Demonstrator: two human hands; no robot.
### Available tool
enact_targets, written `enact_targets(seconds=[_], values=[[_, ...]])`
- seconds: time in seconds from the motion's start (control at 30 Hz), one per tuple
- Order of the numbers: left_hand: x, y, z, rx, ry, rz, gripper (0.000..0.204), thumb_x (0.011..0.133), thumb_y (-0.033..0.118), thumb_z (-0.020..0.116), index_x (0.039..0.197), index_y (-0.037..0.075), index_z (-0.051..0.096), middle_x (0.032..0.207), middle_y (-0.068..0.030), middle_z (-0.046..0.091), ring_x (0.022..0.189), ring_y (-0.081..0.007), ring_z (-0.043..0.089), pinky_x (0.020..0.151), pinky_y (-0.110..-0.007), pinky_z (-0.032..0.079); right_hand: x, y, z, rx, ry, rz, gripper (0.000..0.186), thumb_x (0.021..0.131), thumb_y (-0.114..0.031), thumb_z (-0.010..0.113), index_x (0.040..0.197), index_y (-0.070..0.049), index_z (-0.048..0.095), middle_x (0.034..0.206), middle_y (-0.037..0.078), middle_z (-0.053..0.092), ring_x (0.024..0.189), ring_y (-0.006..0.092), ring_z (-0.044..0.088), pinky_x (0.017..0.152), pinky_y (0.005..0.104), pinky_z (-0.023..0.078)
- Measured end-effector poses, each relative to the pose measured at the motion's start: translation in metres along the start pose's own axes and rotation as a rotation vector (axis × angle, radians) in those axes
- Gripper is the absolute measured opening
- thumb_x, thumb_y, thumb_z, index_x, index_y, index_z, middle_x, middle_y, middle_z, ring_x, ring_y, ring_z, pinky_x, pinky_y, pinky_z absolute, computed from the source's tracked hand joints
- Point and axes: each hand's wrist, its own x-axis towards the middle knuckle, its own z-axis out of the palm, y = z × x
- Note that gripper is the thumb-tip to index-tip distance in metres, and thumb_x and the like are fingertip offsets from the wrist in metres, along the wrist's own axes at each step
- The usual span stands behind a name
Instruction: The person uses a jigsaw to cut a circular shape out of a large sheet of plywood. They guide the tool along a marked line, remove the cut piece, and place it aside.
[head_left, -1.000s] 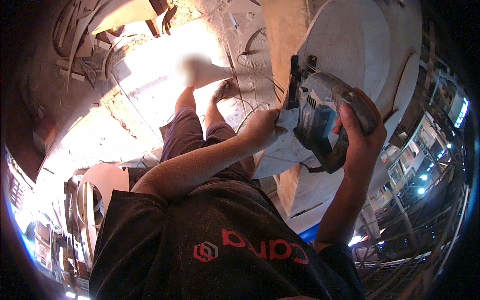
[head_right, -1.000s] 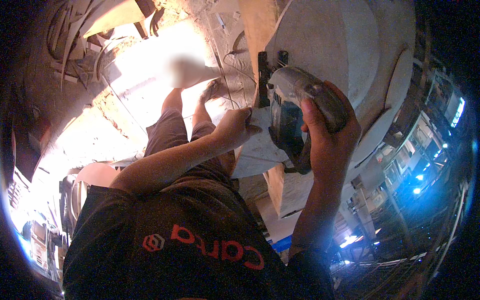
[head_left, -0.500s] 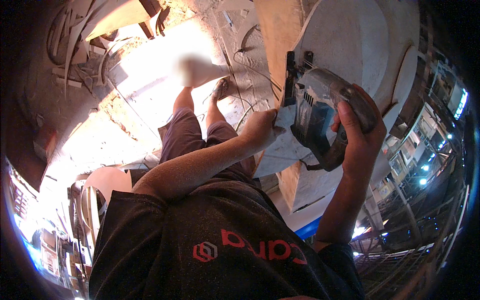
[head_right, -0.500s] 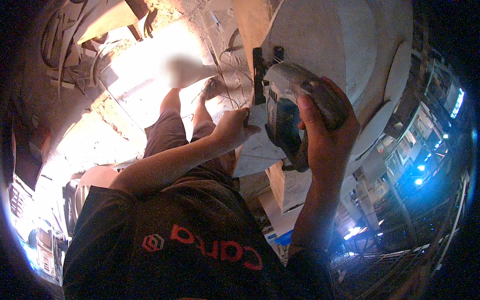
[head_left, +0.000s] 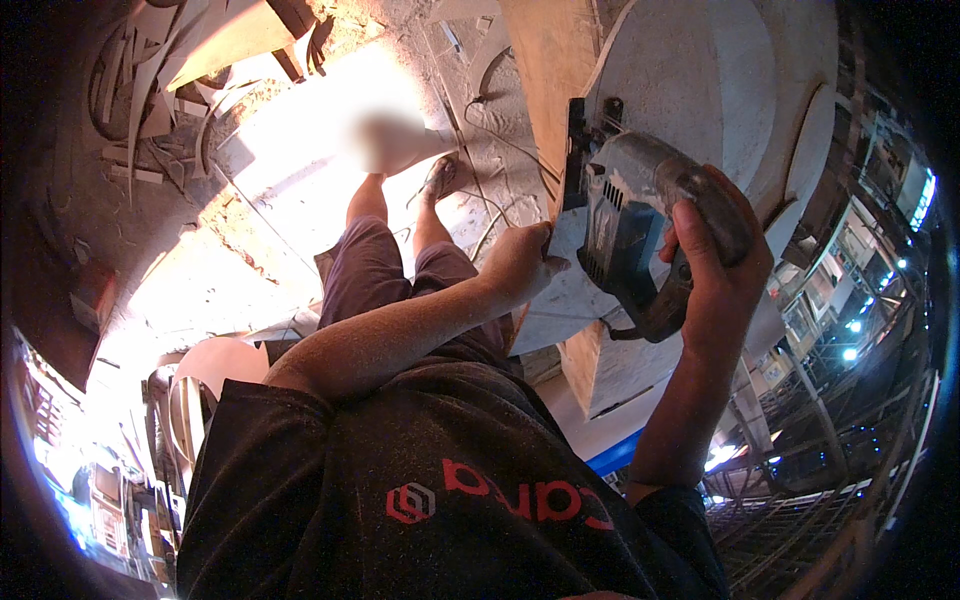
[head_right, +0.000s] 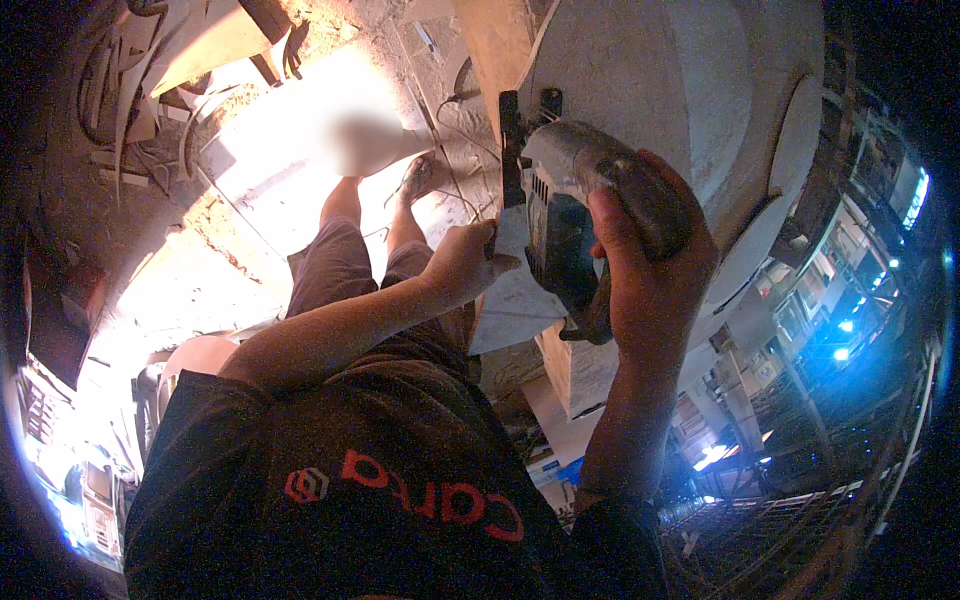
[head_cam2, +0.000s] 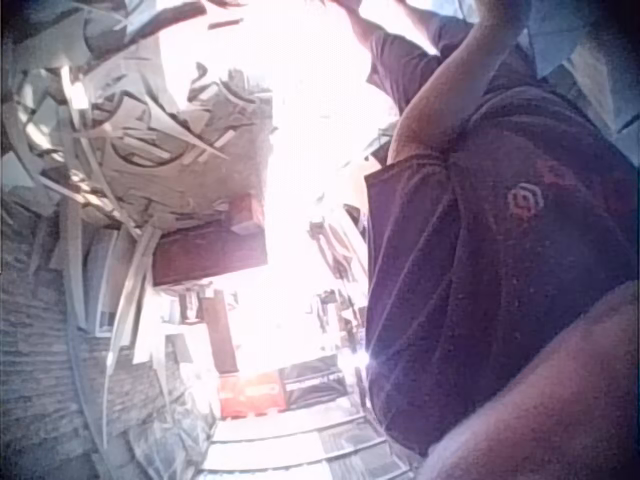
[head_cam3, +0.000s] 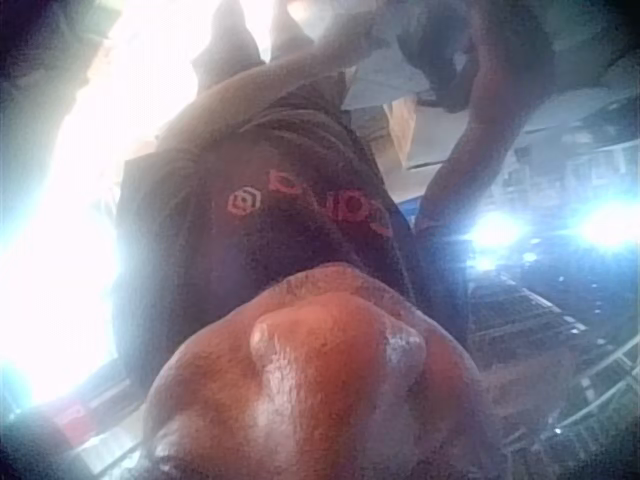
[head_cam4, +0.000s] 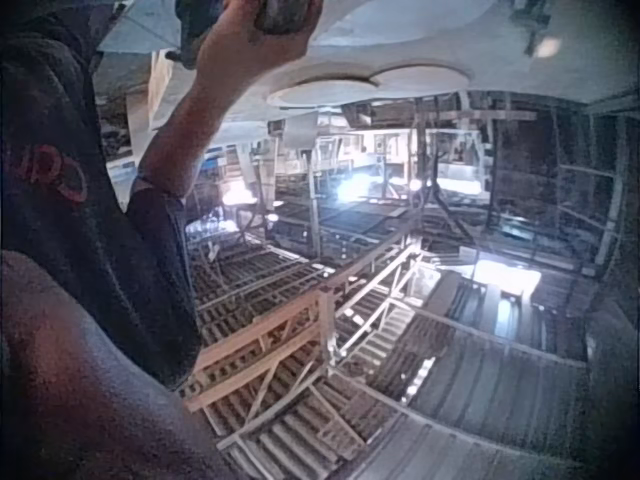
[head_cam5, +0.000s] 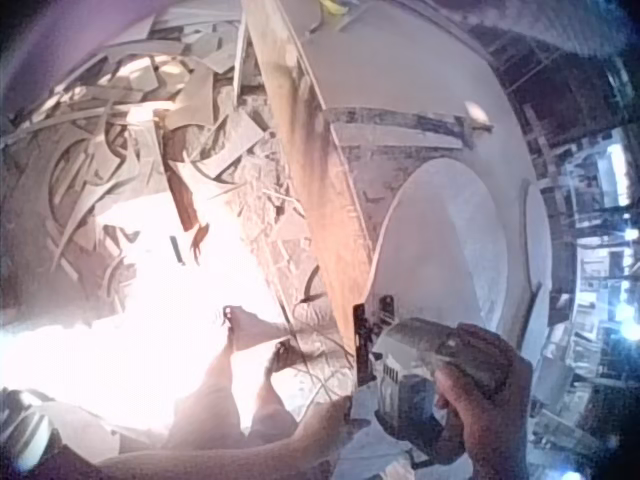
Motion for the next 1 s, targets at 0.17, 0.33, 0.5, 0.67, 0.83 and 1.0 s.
enact_targets(seconds=[0.17,0.33,0.5,0.67,0.83,1.0], values=[[0.001,-0.002,0.002,-0.009,-0.007,0.005,0.038,0.079,0.013,0.081,0.111,0.0,0.066,0.095,-0.0239,0.073,0.094,-0.0377,0.073,0.079,-0.042,0.056,0.001,-0.004,0.001,-0.026,0.031,0.0,0.048,0.09,-0.024,0.073,0.129,0.002,0.063,0.078,0.007,0.067,0.07,0.0143,0.062,0.068,0.0285,0.048],[0.007,-0.004,0.005,-0.029,0.029,0.022,0.036,0.079,0.012,0.08,0.109,-0.001,0.067,0.096,-0.0224,0.074,0.093,-0.0356,0.074,0.078,-0.041,0.056,0.009,-0.004,0.006,0.034,0.018,-0.03,0.047,0.09,-0.022,0.073,0.129,0.002,0.063,0.081,0.008,0.068,0.069,0.0148,0.064,0.065,0.0289,0.05],[0.012,-0.001,0.008,-0.005,0.037,-0.01,0.031,0.078,0.014,0.079,0.102,-0.003,0.069,0.093,-0.0249,0.072,0.091,-0.0396,0.072,0.077,-0.046,0.054,0.012,-0.007,0.001,0.048,-0.057,0.016,0.047,0.091,-0.022,0.073,0.131,0.001,0.062,0.084,0.008,0.069,0.069,0.0142,0.065,0.061,0.0281,0.05],[0.017,-0.01,0.024,-0.106,0.088,0.012,0.03,0.078,0.014,0.08,0.101,-0.002,0.069,0.09,-0.022,0.072,0.087,-0.0352,0.071,0.076,-0.044,0.054,0.015,-0.004,-0.006,0.001,-0.149,-0.02,0.05,0.091,-0.023,0.073,0.133,0.001,0.06,0.084,0.009,0.069,0.07,0.0142,0.065,0.061,0.0277,0.05],[0.011,-0.013,0.049,-0.126,0.116,-0.021,0.026,0.081,0.011,0.078,0.1,-0.003,0.068,0.085,-0.0167,0.073,0.078,-0.0235,0.069,0.073,-0.04,0.053,0.004,0.013,-0.011,-0.017,-0.181,-0.069,0.051,0.092,-0.023,0.072,0.135,0.001,0.059,0.084,0.008,0.068,0.072,0.0133,0.063,0.061,0.0274,0.05],[0.009,-0.016,0.063,-0.166,0.135,-0.059,0.024,0.081,0.013,0.078,0.096,-0.003,0.069,0.083,-0.0175,0.073,0.075,-0.0261,0.071,0.07,-0.041,0.053,-0.006,0.02,-0.009,-0.012,-0.178,-0.105,0.05,0.093,-0.023,0.071,0.135,0.002,0.059,0.082,0.007,0.067,0.071,0.0133,0.062,0.061,0.0272,0.048]])
